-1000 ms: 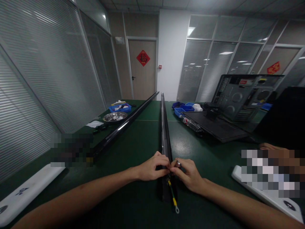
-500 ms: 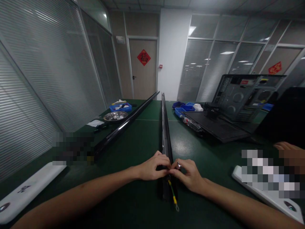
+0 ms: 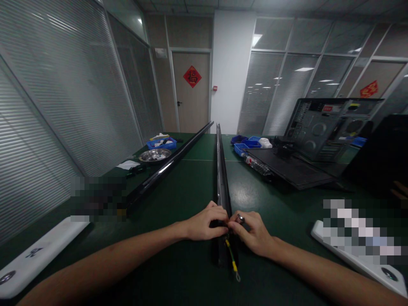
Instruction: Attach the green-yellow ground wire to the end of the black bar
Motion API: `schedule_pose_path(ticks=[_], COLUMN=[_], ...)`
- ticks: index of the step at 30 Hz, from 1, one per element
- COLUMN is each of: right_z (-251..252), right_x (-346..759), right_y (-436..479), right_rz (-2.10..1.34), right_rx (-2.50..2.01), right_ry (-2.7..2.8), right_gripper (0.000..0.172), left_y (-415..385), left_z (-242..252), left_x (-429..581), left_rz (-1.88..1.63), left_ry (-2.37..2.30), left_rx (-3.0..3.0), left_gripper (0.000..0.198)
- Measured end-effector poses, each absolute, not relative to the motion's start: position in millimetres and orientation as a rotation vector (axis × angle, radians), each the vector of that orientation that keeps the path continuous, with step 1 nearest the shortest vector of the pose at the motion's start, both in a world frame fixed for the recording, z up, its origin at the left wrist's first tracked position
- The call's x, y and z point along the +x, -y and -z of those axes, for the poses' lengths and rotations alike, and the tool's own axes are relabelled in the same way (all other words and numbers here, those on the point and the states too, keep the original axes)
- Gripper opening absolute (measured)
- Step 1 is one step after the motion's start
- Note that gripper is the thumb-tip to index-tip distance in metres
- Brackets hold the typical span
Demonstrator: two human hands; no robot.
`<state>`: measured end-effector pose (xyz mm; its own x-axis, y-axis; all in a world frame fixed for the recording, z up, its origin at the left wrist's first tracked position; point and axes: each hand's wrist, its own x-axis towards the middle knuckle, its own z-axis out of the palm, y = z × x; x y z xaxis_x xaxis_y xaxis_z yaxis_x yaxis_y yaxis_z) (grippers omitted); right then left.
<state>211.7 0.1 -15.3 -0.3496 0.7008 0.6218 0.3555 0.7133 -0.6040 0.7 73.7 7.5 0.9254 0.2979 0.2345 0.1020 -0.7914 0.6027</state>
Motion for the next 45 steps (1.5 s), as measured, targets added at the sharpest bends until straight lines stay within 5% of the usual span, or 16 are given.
schedule_pose_path(ticks=[45], right_z=[20.5], right_x=[212.5], right_y=[-2.5], right_rz=[-0.501], right_rx=[-0.791], right_ry=[1.932], right_gripper=[0.031], left_y=[-76.0], left_z=[-3.1], left_x=[0.8], left_rz=[-0.409], left_ry=[-0.286], left_rx=[2.426], left_gripper=[0.033])
